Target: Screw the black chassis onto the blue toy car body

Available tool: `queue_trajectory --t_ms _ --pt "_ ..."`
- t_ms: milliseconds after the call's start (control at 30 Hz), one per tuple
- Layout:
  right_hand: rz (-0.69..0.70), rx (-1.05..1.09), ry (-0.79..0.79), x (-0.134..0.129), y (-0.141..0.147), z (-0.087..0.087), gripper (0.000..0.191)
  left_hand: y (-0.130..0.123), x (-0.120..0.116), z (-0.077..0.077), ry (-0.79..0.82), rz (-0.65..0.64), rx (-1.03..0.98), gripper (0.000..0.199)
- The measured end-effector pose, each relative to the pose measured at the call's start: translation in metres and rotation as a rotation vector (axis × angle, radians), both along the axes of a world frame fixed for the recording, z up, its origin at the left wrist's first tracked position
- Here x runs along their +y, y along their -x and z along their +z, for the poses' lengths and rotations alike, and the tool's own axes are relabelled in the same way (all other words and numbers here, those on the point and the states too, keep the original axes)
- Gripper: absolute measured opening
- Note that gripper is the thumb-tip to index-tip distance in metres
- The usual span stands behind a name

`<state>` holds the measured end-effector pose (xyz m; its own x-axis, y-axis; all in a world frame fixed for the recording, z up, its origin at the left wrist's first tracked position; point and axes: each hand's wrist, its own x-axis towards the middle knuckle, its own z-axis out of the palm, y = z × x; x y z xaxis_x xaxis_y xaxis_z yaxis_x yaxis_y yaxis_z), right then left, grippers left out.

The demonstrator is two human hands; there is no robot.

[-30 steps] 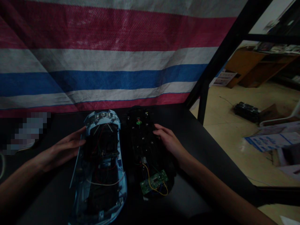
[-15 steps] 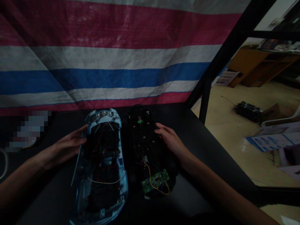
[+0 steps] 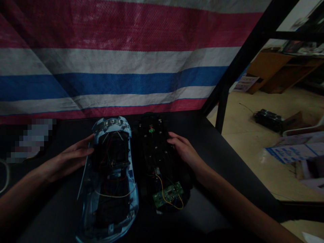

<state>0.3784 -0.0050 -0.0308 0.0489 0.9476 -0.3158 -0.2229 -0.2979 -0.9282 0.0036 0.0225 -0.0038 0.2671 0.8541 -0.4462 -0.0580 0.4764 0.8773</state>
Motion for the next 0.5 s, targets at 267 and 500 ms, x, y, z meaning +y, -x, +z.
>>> queue_trajectory --t_ms 267,500 --pt "-0.086 0.040 0.039 -0.0009 0.0000 -0.0036 0.036 -0.0029 -0.0001 0.0050 -0.033 -0.056 -0.017 0.071" --pt "-0.011 0.064 0.026 -0.0015 -0.0011 0.0004 0.033 -0.0047 -0.0022 0.0076 -0.052 -0.096 -0.039 0.068"
